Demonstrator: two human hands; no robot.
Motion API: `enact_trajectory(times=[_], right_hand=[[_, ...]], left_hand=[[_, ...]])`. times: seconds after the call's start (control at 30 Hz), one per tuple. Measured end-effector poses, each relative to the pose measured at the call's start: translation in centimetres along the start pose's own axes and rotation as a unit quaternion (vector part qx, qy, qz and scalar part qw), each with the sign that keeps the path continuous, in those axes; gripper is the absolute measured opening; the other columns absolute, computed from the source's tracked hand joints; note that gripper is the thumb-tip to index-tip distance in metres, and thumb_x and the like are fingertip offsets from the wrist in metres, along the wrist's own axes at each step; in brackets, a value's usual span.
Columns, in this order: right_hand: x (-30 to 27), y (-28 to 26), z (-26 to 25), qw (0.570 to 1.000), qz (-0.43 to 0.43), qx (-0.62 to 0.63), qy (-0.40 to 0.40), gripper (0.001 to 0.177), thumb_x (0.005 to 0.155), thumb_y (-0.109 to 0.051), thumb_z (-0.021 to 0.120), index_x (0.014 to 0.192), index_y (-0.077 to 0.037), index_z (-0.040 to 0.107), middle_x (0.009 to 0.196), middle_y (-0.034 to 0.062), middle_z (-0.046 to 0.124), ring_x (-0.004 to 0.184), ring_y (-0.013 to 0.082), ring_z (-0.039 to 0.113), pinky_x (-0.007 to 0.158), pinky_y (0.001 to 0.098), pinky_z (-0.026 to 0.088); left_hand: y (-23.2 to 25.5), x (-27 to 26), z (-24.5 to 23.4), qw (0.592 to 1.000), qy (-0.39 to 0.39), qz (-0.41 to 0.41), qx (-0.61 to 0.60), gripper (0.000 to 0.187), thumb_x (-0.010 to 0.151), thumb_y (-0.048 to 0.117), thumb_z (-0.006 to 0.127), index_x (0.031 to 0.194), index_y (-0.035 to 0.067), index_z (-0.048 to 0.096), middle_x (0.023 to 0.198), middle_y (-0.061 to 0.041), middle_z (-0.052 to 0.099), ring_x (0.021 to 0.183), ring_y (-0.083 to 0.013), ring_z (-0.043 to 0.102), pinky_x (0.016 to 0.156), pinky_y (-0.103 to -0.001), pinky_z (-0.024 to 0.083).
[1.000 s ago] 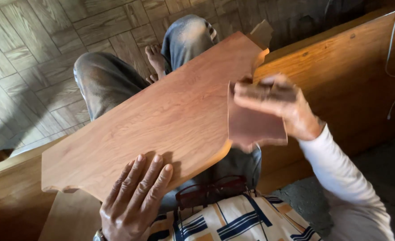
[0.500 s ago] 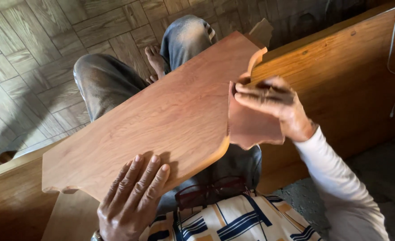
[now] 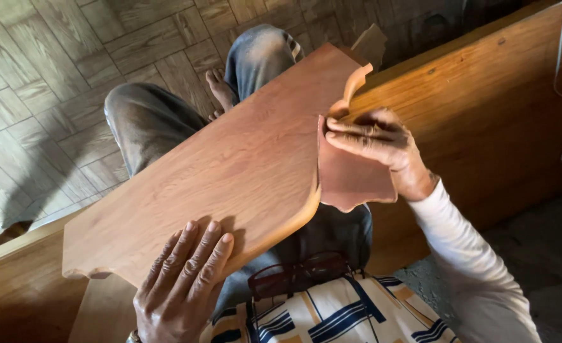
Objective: Sanding the edges and surfaces of a shaped wooden board with sandpaper
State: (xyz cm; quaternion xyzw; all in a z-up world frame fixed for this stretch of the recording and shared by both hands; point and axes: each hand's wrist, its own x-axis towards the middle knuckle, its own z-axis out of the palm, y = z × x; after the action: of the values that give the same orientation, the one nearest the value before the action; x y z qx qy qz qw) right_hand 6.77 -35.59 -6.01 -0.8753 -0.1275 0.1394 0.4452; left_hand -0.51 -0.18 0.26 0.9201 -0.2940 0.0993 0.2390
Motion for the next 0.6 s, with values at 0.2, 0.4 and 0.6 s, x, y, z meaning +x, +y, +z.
enact_trajectory(times=[0.2,0.4,0.6], right_hand=[[-1.6,-3.9,0.0,0.965,-0.246,-0.088,-0.018,0.031,0.098,0.003,0.071,0.127,-0.008,0.071,0.137,0.0099,0.066,0.124,0.021,0.065,0.104,0.0359,0.055],[1.3,-2.5,-0.7,0.939,0.08,0.335,-0.017,0.031,0.101,0.01,0.045,0.13,0.01,0.056,0.136,0.0299,0.061,0.133,0.0434,0.061,0.116,0.0568,0.057],[-0.3,2.9,-0.7,0.926,-0.103,-0.363,-0.031,0.044,0.107,0.005,0.047,0.148,0.021,0.038,0.157,0.0184,0.052,0.142,0.0055,0.046,0.122,0.0137,0.032]], left_hand=[[0.0,0.0,-0.2,0.999,-0.013,-0.028,-0.025,0.024,0.103,0.013,0.06,0.124,0.007,0.07,0.125,-0.014,0.073,0.116,-0.0346,0.073,0.102,-0.043,0.057],[-0.1,-0.1,-0.3,1.0,-0.012,-0.011,-0.024,0.027,0.1,0.014,0.072,0.125,0.005,0.068,0.125,-0.014,0.073,0.117,-0.0352,0.073,0.101,-0.044,0.058],[-0.1,-1.0,-0.5,0.999,-0.01,-0.021,-0.037,0.025,0.101,0.015,0.065,0.124,0.005,0.069,0.125,-0.015,0.073,0.119,-0.0347,0.072,0.101,-0.043,0.057]])
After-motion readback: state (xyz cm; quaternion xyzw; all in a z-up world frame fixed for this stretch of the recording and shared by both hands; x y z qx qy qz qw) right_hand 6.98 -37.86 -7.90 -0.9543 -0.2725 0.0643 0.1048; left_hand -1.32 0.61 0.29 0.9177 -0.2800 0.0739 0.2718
